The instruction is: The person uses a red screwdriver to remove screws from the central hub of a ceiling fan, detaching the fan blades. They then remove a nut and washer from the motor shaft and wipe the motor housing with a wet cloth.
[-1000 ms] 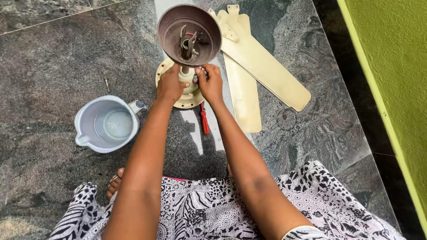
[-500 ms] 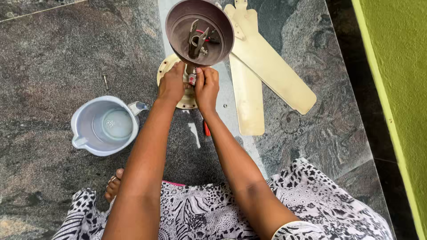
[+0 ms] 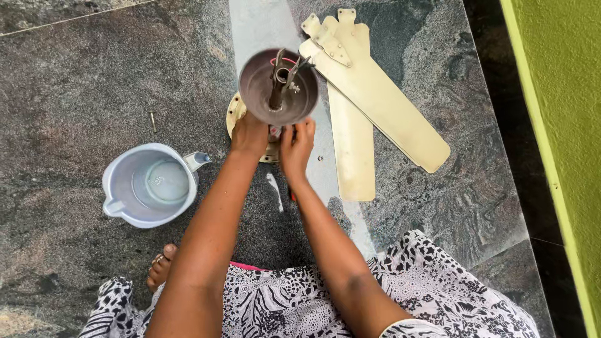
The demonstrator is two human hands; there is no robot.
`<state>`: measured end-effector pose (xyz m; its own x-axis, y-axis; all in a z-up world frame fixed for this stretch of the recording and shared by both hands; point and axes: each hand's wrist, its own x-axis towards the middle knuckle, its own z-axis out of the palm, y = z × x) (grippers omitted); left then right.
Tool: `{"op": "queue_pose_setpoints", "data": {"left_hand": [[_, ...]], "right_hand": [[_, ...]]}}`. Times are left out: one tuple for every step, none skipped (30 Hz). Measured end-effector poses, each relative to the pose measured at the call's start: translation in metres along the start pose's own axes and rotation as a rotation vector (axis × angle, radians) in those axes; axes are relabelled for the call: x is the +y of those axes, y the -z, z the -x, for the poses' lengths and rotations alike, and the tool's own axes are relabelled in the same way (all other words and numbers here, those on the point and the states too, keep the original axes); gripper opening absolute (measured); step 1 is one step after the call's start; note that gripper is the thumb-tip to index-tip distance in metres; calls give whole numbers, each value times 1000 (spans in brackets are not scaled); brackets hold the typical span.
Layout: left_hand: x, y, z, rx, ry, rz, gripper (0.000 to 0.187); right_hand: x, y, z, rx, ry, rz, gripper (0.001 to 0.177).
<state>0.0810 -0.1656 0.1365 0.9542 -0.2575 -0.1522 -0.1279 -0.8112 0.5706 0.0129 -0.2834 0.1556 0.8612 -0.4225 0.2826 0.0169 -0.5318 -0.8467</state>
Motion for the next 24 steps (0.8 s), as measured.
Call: {"op": "queue_pose_setpoints", "data": {"left_hand": [[-4, -3, -1, -16, 40, 4, 38], [-4, -6, -4, -28, 80, 11, 36], [-7, -7, -6, -41, 120, 18, 35], [-7, -12, -3, -14, 86, 40, 37], [-6, -15, 2, 13, 52, 64, 38], [-5, -13, -1, 54, 12, 84, 40], [-2, -12, -2, 85, 4, 136, 40], [-2, -9, -1, 114, -2, 183, 41], [-1, -5, -1, 143, -8, 229, 42], [1, -1, -4, 94, 37, 205, 43], [4, 2, -7, 46, 83, 181, 43], [7, 2, -3, -13, 137, 160, 44], [10, 3, 0, -19, 179, 204, 41], [12, 5, 2, -28, 219, 245, 39], [15, 8, 5, -37, 259, 286, 37], [19, 14, 1, -24, 281, 280, 37], [23, 20, -2, -10, 304, 273, 38], [28, 22, 2, -12, 329, 269, 38], [31, 23, 8, -30, 341, 310, 41], [32, 27, 7, -39, 341, 353, 44], [33, 30, 8, -50, 341, 395, 49], [34, 31, 8, -50, 331, 506, 48], [33, 31, 7, -52, 321, 618, 48], [30, 30, 10, -59, 315, 727, 48]], "right_hand": [[0, -2, -15, 10, 42, 35, 18], [3, -2, -36, -89, 72, 27, 22], [6, -4, -58, -188, 102, 20, 28], [11, 1, -66, -287, 122, 23, 35], [13, 5, -65, -262, 131, 25, 38], [11, 6, -66, -232, 155, 20, 40], [8, 8, -61, -202, 178, 16, 43], [3, 7, -49, -162, 177, 36, 38], [-4, 8, -29, -123, 175, 56, 34], [-10, 9, -12, -87, 177, 74, 33], [-13, 7, 0, -115, 162, 74, 32], [-15, 8, 18, -154, 137, 80, 32], [-14, 9, 29, -192, 112, 86, 32], [-12, 10, 35, -181, 66, 52, 27], [-10, 12, 37, -169, 19, 18, 22], [-7, 11, 29, -152, -17, -19, 18], [-3, 12, 18, -120, -61, -34, 16], [0, 20, 11, -89, -118, -38, 16], [2, 30, 8, -58, -175, -43, 16], [0, 40, 2, -43, -254, -122, 20], [-4, 51, -4, -27, -332, -203, 25], [-9, 62, -10, -11, -404, -285, 30], [-15, 72, -19, 41, -419, -277, 33], [-22, 80, -26, 92, -440, -269, 40]]}}
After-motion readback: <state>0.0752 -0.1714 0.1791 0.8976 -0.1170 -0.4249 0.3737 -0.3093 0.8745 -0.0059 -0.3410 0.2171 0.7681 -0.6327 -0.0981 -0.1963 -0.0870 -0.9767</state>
